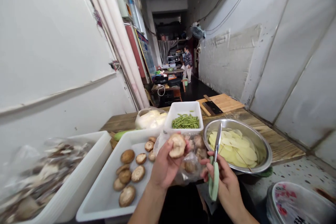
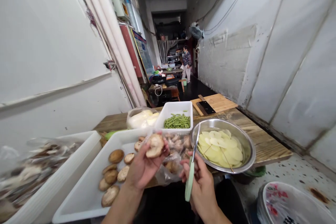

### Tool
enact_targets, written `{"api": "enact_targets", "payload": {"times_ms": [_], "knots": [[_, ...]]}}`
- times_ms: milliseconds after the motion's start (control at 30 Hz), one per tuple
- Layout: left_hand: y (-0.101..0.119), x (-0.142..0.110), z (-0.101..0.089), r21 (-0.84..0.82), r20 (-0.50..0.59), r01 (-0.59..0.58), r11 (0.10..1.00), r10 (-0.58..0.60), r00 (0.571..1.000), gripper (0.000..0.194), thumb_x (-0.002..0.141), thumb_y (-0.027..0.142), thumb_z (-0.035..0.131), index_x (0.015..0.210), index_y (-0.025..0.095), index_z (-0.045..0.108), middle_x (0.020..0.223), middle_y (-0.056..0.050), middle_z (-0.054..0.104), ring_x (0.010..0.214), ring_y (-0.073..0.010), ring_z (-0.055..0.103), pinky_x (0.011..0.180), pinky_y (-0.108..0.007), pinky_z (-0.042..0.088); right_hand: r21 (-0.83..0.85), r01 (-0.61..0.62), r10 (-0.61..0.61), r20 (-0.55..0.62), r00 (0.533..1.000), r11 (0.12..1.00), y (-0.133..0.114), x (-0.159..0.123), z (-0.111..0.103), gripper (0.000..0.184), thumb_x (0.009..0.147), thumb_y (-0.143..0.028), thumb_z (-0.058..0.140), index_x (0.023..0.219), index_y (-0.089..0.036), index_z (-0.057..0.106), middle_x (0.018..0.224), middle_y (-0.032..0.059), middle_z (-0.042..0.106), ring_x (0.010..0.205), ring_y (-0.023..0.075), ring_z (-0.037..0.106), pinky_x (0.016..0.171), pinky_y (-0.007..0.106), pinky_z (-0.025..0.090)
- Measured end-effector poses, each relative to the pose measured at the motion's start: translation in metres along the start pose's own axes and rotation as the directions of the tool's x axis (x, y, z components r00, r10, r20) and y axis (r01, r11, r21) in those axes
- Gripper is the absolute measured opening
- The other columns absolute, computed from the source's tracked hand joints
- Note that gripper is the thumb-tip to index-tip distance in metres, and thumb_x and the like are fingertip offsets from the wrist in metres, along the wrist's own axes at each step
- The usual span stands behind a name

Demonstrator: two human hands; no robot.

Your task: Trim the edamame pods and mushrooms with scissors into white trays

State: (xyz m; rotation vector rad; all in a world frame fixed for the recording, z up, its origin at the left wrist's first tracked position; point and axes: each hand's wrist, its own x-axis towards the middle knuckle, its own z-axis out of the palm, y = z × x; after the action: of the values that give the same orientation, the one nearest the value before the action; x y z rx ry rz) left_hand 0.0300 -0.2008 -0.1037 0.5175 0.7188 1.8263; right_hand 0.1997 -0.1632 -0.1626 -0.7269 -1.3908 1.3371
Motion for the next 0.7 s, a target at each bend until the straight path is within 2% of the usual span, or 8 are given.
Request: {"api": "enact_targets", "payload": {"times_ms": [133, 200, 267, 367, 500, 567, 633, 700], "knots": [[-0.031, -0.013, -0.039, 0.063, -0.231, -0.081, 0.995, 0.094, 0.968, 0.044, 0.070, 0.033, 0.084, 0.109, 0.014, 0.073, 0.097, -0.008, 0.077, 0.088, -0.0198, 0.073, 0.084, -0.027, 0.059, -0.057, -0.085, 0.093, 0.164, 0.982, 0.995, 0.001, -0.006, 0.003, 0.039, 0.083, -0.050, 0.072, 0.103, -0.018, 0.060, 0.072, 0.0044, 0.073, 0.044, 0.0134, 0.062, 0.043, 0.021, 0.051], [-0.032, -0.021, -0.053, 0.054, -0.317, -0.112, 0.992, 0.124, 0.940, 0.044, 0.070, 0.033, 0.084, 0.109, 0.014, 0.073, 0.096, -0.007, 0.077, 0.087, -0.0206, 0.074, 0.082, -0.029, 0.060, -0.160, 0.014, 0.021, 0.215, 0.976, 0.987, 0.009, 0.000, 0.011, 0.035, 0.084, -0.046, 0.071, 0.102, -0.018, 0.063, 0.075, 0.0059, 0.075, 0.052, 0.0163, 0.067, 0.050, 0.023, 0.055], [-0.030, -0.027, -0.061, 0.052, -0.366, -0.114, 0.992, 0.125, 0.922, 0.046, 0.070, 0.032, 0.084, 0.112, 0.015, 0.073, 0.096, -0.008, 0.078, 0.087, -0.0217, 0.074, 0.083, -0.032, 0.061, -0.282, 0.186, -0.119, 0.237, 0.964, 0.941, 0.018, 0.013, 0.023, 0.033, 0.085, -0.041, 0.069, 0.108, -0.018, 0.064, 0.086, 0.0088, 0.077, 0.071, 0.0206, 0.074, 0.068, 0.028, 0.059], [-0.028, -0.028, -0.063, 0.075, -0.384, -0.059, 0.995, 0.083, 0.920, 0.045, 0.073, 0.028, 0.081, 0.115, 0.015, 0.071, 0.099, -0.010, 0.078, 0.094, -0.0249, 0.074, 0.091, -0.040, 0.059, -0.496, 0.320, -0.172, 0.321, 0.931, 0.807, 0.025, 0.037, 0.036, 0.029, 0.089, -0.032, 0.061, 0.113, -0.017, 0.064, 0.089, 0.0089, 0.078, 0.077, 0.0221, 0.075, 0.072, 0.029, 0.057], [-0.031, -0.015, -0.058, 0.196, -0.455, -0.095, 0.976, 0.177, 0.873, 0.032, 0.080, 0.025, 0.076, 0.111, 0.018, 0.072, 0.108, -0.008, 0.077, 0.117, -0.0225, 0.066, 0.108, -0.035, 0.048, -0.803, 0.265, 0.013, 0.321, 0.947, 0.534, 0.031, 0.050, 0.029, 0.031, 0.089, -0.020, 0.055, 0.118, -0.015, 0.064, 0.083, 0.0091, 0.079, 0.073, 0.0231, 0.075, 0.067, 0.027, 0.053], [-0.032, -0.007, -0.054, 0.235, -0.481, -0.102, 0.967, 0.207, 0.852, 0.024, 0.084, 0.023, 0.072, 0.108, 0.019, 0.073, 0.110, -0.007, 0.076, 0.121, -0.0198, 0.063, 0.110, -0.031, 0.044, -0.867, 0.236, 0.061, 0.291, 0.955, 0.439, 0.036, 0.046, 0.018, 0.032, 0.088, -0.015, 0.053, 0.117, -0.013, 0.064, 0.080, 0.0102, 0.078, 0.071, 0.0242, 0.075, 0.066, 0.028, 0.053], [-0.032, 0.000, -0.048, 0.205, -0.482, -0.100, 0.974, 0.189, 0.856, 0.019, 0.087, 0.021, 0.067, 0.105, 0.019, 0.073, 0.108, -0.007, 0.076, 0.116, -0.0193, 0.066, 0.105, -0.031, 0.049, -0.853, 0.265, 0.004, 0.299, 0.954, 0.450, 0.043, 0.037, 0.005, 0.029, 0.087, -0.015, 0.052, 0.114, -0.013, 0.065, 0.083, 0.0109, 0.078, 0.072, 0.0252, 0.076, 0.066, 0.029, 0.056], [-0.029, 0.003, -0.040, 0.121, -0.477, -0.088, 0.989, 0.136, 0.868, 0.016, 0.090, 0.019, 0.061, 0.100, 0.017, 0.073, 0.104, -0.008, 0.076, 0.106, -0.0198, 0.070, 0.094, -0.032, 0.057, -0.780, 0.329, -0.174, 0.280, 0.944, 0.532, 0.047, 0.027, -0.006, 0.028, 0.089, -0.020, 0.054, 0.114, -0.015, 0.066, 0.091, 0.0116, 0.079, 0.077, 0.0255, 0.077, 0.070, 0.031, 0.059]]}}
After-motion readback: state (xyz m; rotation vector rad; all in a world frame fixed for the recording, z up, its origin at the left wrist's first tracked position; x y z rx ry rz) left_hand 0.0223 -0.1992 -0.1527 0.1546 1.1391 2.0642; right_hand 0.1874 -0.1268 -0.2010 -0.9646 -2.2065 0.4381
